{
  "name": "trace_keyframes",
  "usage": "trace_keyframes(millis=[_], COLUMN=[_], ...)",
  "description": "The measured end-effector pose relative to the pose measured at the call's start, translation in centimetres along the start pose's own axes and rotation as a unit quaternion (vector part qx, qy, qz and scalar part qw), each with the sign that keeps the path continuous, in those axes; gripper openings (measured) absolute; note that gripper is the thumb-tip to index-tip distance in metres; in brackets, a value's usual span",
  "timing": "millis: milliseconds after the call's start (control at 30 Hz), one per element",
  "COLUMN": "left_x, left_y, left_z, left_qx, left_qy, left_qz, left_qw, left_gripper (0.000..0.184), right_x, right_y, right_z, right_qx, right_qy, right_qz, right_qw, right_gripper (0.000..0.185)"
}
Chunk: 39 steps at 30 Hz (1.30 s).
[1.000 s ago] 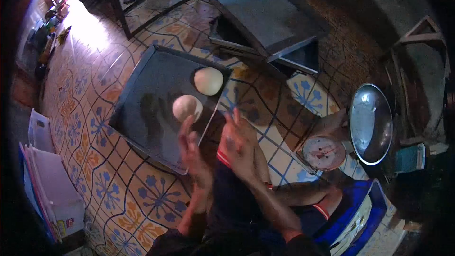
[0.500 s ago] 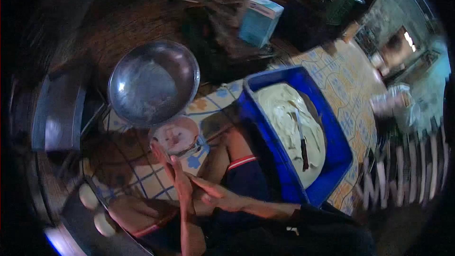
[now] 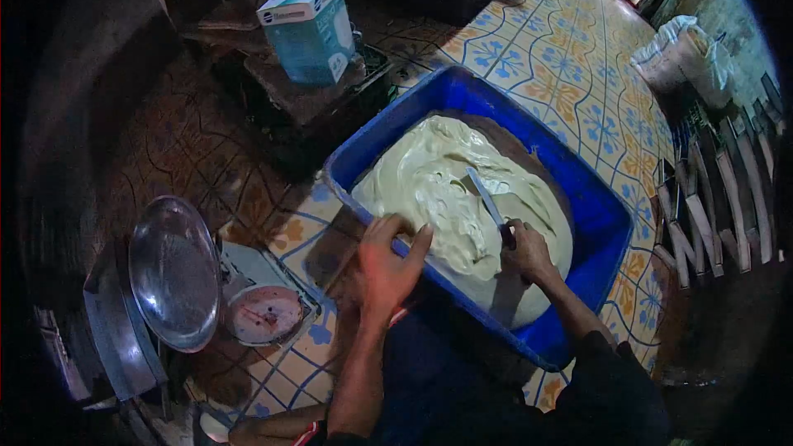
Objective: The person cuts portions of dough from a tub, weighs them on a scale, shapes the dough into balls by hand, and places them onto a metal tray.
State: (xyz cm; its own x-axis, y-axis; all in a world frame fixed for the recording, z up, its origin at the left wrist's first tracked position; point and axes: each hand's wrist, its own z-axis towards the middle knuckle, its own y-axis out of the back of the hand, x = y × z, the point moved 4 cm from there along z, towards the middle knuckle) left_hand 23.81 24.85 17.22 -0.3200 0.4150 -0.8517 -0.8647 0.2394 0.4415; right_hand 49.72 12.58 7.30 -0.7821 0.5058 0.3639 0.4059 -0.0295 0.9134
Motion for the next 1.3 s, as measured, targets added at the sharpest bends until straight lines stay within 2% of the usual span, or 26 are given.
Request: trace_keyframes(millis=[67, 133, 167, 200, 267, 333, 400, 467, 500, 533, 600, 633, 667, 733, 800, 833, 867, 933, 967, 1033, 1067, 1133, 1167, 1200, 1267, 1300], left_x=[2.0, 6.9, 9.6, 9.3, 12.2, 14.9, 19.6, 25.2, 19.4, 18.2, 15.5, 11.6, 9.1, 5.4, 2.3, 1.5, 0.4, -1.1, -1.6, -4.7, -6.5, -7.9, -8.7, -9.3, -10.1, -10.1], left_y=[-3.5, -6.4, -7.8, -8.1, -9.2, -9.8, -10.9, -12.7, -11.4, -11.5, -11.6, -10.3, -9.3, -7.2, -5.4, -4.4, -3.1, -0.3, -0.1, 0.8, 1.2, 0.8, 1.0, 1.8, 4.3, 6.0], left_z=[5.0, 9.5, 11.6, 12.9, 14.5, 16.2, 16.9, 18.1, 17.6, 16.8, 15.4, 13.7, 11.1, 8.0, 6.6, 6.2, 6.3, 7.0, 7.2, 7.9, 8.0, 8.1, 8.3, 8.3, 8.2, 8.2], left_qx=[0.024, 0.111, 0.158, 0.186, 0.215, 0.251, 0.284, 0.361, 0.413, 0.404, 0.449, 0.378, 0.273, 0.235, 0.236, 0.183, 0.187, 0.128, 0.105, 0.081, 0.057, 0.065, 0.067, 0.067, 0.063, 0.077], left_qy=[-0.061, 0.093, 0.143, 0.175, 0.22, 0.218, 0.214, 0.196, 0.194, 0.199, 0.15, 0.067, 0.102, 0.06, 0.066, 0.072, 0.07, 0.123, 0.109, 0.075, 0.044, 0.031, 0.011, 0.009, -0.033, -0.04], left_qz=[0.058, 0.174, 0.173, 0.222, 0.179, 0.155, 0.124, 0.055, -0.014, -0.021, -0.042, 0.109, 0.196, 0.167, 0.122, 0.076, 0.082, -0.015, -0.04, -0.081, -0.117, -0.111, -0.099, -0.093, -0.086, -0.078], left_qw=[0.996, 0.974, 0.962, 0.941, 0.935, 0.93, 0.926, 0.91, 0.89, 0.892, 0.88, 0.917, 0.936, 0.956, 0.962, 0.977, 0.977, 0.984, 0.988, 0.991, 0.991, 0.991, 0.993, 0.993, 0.994, 0.993], left_gripper=[0.045, 0.077, 0.1, 0.111, 0.119, 0.118, 0.118, 0.107, 0.094, 0.094, 0.083, 0.073, 0.067, 0.064, 0.063, 0.059, 0.059, 0.052, 0.046, 0.045, 0.044, 0.045, 0.046, 0.046, 0.048, 0.044], right_x=[-0.9, -0.9, -0.7, -0.7, -1.0, -1.5, -1.0, 0.1, 0.7, 1.4, 1.9, 1.7, 2.1, 5.8, 9.4, 8.9, 11.7, 11.0, 10.7, 9.7, 11.1, 12.1, 14.5, 15.6, 14.5, 13.4], right_y=[0.1, 1.7, 3.5, 4.8, 6.6, 7.0, 8.3, 9.4, 10.3, 11.0, 8.3, 5.1, 2.3, 2.8, 3.1, -0.2, 1.1, 0.5, -0.2, -1.8, -0.5, -1.9, 1.1, 2.1, 1.7, 2.2], right_z=[0.0, 0.1, -0.3, -0.4, -0.6, -0.8, -1.3, -0.7, -0.7, -0.6, 0.5, 1.3, 1.5, 2.4, 5.5, 7.8, 6.2, 3.3, 1.6, -2.0, -2.3, -0.1, -0.2, 0.0, -0.3, -1.0], right_qx=[-0.018, -0.04, -0.016, 0.008, -0.02, -0.038, -0.117, -0.148, -0.188, -0.221, -0.137, -0.123, -0.111, -0.084, -0.064, 0.026, -0.053, 0.116, 0.116, 0.194, 0.188, 0.186, 0.235, 0.278, 0.246, 0.281], right_qy=[0.01, 0.023, -0.011, -0.043, -0.022, -0.003, 0.113, 0.107, 0.122, 0.141, 0.163, 0.169, 0.174, 0.199, 0.247, 0.19, 0.312, 0.165, 0.163, 0.124, 0.13, 0.174, 0.136, 0.148, 0.282, 0.276], right_qz=[0.041, 0.08, 0.14, 0.197, 0.171, 0.143, 0.16, 0.188, 0.196, 0.201, 0.313, 0.318, 0.326, 0.241, 0.202, 0.254, 0.236, 0.202, 0.201, 0.381, 0.281, 0.363, 0.362, 0.349, 0.313, 0.292], right_qw=[0.999, 0.996, 0.99, 0.979, 0.985, 0.989, 0.974, 0.965, 0.955, 0.944, 0.925, 0.925, 0.923, 0.946, 0.946, 0.948, 0.919, 0.958, 0.959, 0.895, 0.932, 0.896, 0.892, 0.882, 0.873, 0.871], right_gripper=[0.049, 0.048, 0.045, 0.041, 0.039, 0.036, 0.037, 0.035, 0.033, 0.032, 0.039, 0.044, 0.049, 0.053, 0.051, 0.048, 0.045, 0.047, 0.047, 0.046, 0.044, 0.041, 0.041, 0.039, 0.04, 0.042])
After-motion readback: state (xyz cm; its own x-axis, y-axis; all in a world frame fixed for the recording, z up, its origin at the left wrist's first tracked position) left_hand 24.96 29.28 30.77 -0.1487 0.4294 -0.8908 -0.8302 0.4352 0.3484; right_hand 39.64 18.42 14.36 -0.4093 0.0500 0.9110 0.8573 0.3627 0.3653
